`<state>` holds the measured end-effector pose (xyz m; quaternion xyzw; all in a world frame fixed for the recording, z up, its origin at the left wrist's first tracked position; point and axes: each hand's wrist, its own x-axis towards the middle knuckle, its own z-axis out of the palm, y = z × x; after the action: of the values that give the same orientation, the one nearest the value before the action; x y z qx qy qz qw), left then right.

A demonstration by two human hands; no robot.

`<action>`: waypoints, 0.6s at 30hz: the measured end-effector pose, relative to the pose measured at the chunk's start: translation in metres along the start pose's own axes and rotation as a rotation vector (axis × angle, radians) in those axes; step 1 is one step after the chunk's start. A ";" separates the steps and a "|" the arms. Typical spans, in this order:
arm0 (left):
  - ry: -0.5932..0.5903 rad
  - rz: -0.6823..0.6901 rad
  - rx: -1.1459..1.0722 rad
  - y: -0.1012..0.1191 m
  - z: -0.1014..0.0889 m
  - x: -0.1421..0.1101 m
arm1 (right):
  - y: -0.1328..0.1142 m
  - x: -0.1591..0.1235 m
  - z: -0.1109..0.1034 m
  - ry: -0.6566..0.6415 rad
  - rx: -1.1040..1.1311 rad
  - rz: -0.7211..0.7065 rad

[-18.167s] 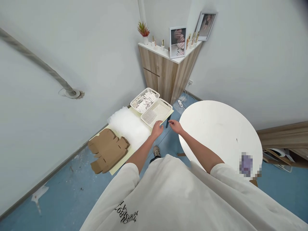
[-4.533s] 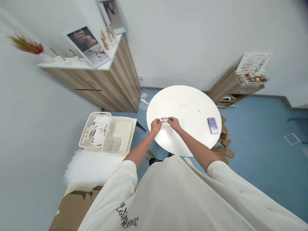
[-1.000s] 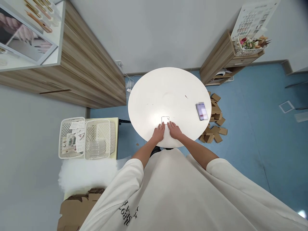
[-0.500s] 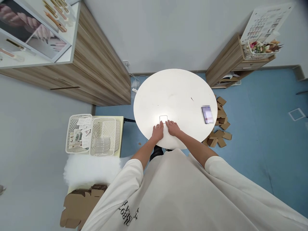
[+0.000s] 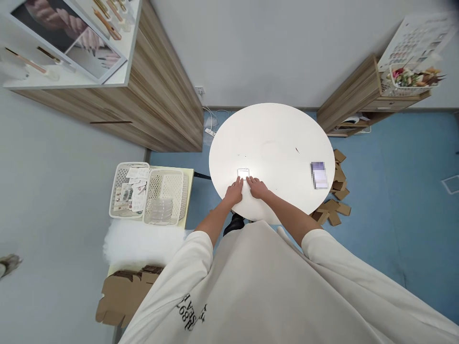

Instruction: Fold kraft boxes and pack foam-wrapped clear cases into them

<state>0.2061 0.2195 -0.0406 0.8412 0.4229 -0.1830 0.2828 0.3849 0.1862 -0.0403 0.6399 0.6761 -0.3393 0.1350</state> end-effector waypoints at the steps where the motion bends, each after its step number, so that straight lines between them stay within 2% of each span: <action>1: 0.009 0.004 0.009 -0.001 0.000 -0.003 | 0.001 -0.004 -0.001 -0.004 0.007 -0.003; 6: 0.096 -0.047 0.002 -0.004 0.007 -0.029 | -0.001 -0.026 -0.001 -0.008 0.008 -0.015; 9: 0.143 -0.134 -0.014 -0.007 0.016 -0.053 | -0.015 -0.031 0.002 0.058 -0.068 -0.112; 13: 0.170 -0.250 -0.070 -0.016 0.031 -0.095 | -0.053 -0.031 0.006 0.090 -0.132 -0.289; 18: 0.243 -0.385 -0.132 -0.039 0.053 -0.156 | -0.112 -0.034 0.016 0.077 -0.188 -0.429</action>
<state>0.0810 0.1097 -0.0085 0.7407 0.6173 -0.1030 0.2443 0.2782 0.1553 0.0007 0.4785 0.8299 -0.2713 0.0930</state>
